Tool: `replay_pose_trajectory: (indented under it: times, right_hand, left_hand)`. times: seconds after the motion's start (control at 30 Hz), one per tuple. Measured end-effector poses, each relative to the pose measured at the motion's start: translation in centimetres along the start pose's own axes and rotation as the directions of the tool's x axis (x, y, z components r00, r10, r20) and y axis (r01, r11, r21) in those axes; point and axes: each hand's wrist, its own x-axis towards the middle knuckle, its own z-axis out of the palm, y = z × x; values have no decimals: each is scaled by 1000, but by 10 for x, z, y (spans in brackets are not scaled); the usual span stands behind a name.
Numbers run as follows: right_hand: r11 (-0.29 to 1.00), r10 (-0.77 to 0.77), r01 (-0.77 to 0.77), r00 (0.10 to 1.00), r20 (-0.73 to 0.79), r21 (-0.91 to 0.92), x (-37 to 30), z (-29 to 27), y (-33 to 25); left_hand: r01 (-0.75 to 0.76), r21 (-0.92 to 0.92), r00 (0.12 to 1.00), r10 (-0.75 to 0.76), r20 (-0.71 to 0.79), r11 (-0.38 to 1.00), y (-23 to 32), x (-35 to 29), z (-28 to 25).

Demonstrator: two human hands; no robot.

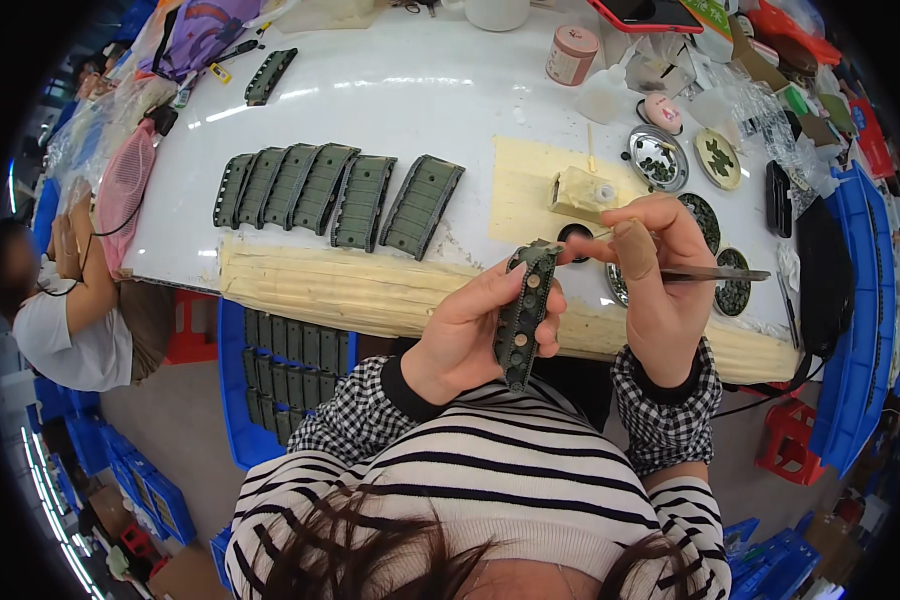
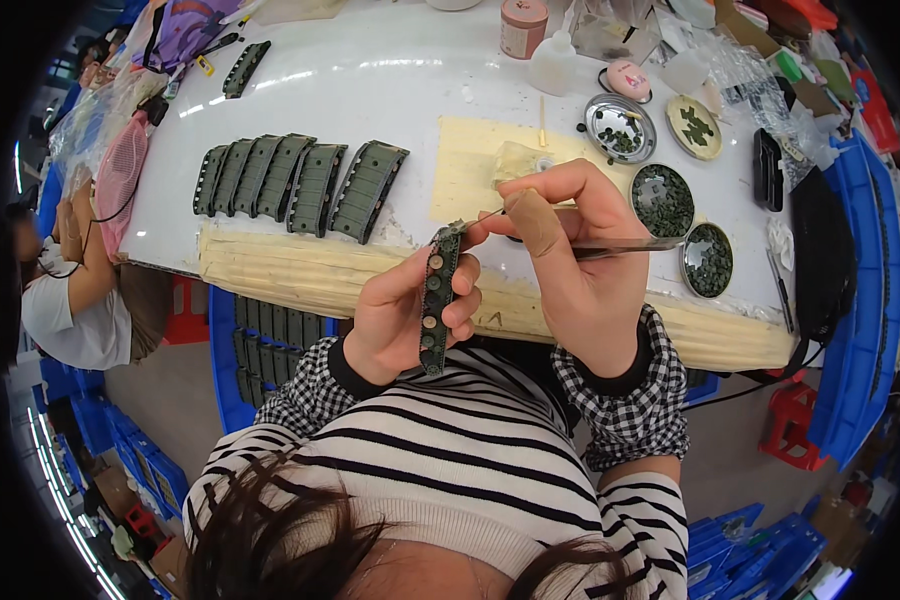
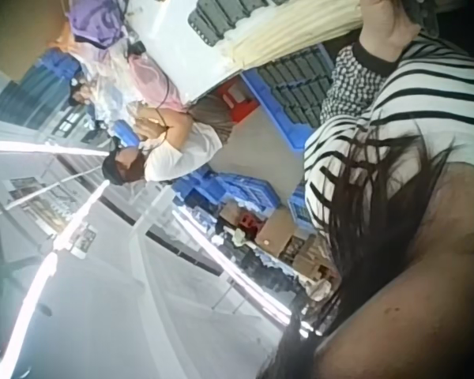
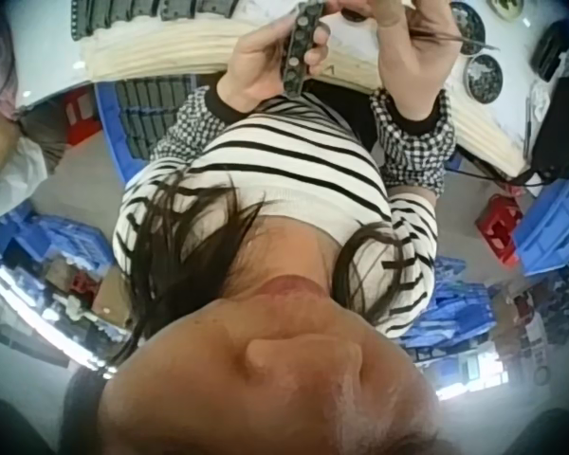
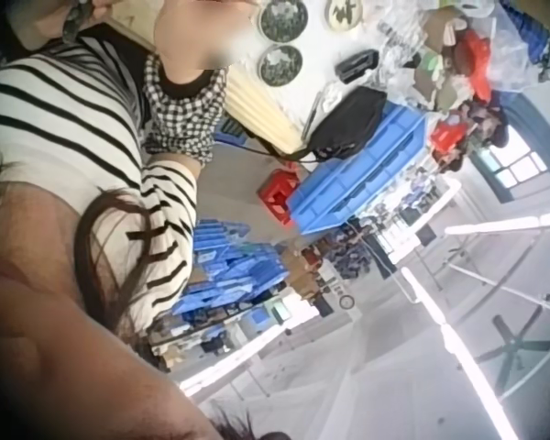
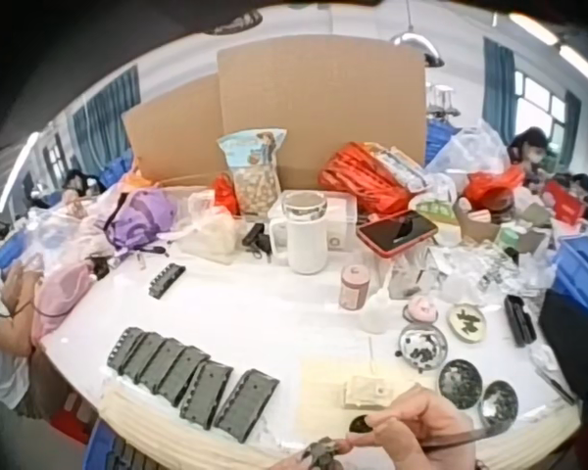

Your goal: Assembling and finishing small green plastic toy model parts at a factory workbench.

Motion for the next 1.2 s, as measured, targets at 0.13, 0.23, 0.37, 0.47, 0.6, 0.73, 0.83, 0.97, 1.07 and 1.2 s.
replay_pose_trajectory:
  times: [0.13, 0.23, 0.37, 0.47, 0.6, 0.73, 0.83, 0.97, 1.07, 1.2]
  right_hand:
    - [1000, 5, -5, 1000, 1, 10, 0, 0, 1]
    - [999, 5, -4, 999, -33, 34, 1, 1, -1]
    - [999, -41, 42, 993, -107, 8, 7, -12, 2]
    - [904, -178, 96, 970, -163, -416, 17, -21, 6]
    - [579, -380, 246, 925, 9, -777, 30, -32, 18]
    - [561, -378, 249, 925, 23, -790, 29, -29, 21]
    - [634, -427, 264, 903, -45, -727, 19, -22, 4]
    - [920, -213, 213, 976, 36, -328, 6, -11, 0]
    - [982, -80, 93, 994, 81, -166, 2, -7, 9]
    - [987, -60, 74, 993, 100, -140, 1, -5, 11]
  left_hand:
    - [-3, 9, 1000, 3, -4, 1000, 0, 0, 0]
    - [-2, 75, 1000, 2, -8, 997, 2, -1, -1]
    - [-10, 388, 997, 40, -68, 922, 15, -3, 19]
    - [-72, 749, 975, 204, -86, 659, 18, -7, 28]
    - [-116, 979, 936, 350, 50, 169, 23, -9, 19]
    - [-111, 981, 902, 398, 166, -158, 24, -8, 27]
    - [-166, 924, 840, 442, 315, -344, 19, -6, 21]
    - [-121, 837, 876, 340, 343, -533, 21, -4, 31]
    - [-120, 820, 878, 326, 351, -559, 18, -4, 32]
    - [-118, 799, 866, 333, 373, -589, 16, -4, 32]
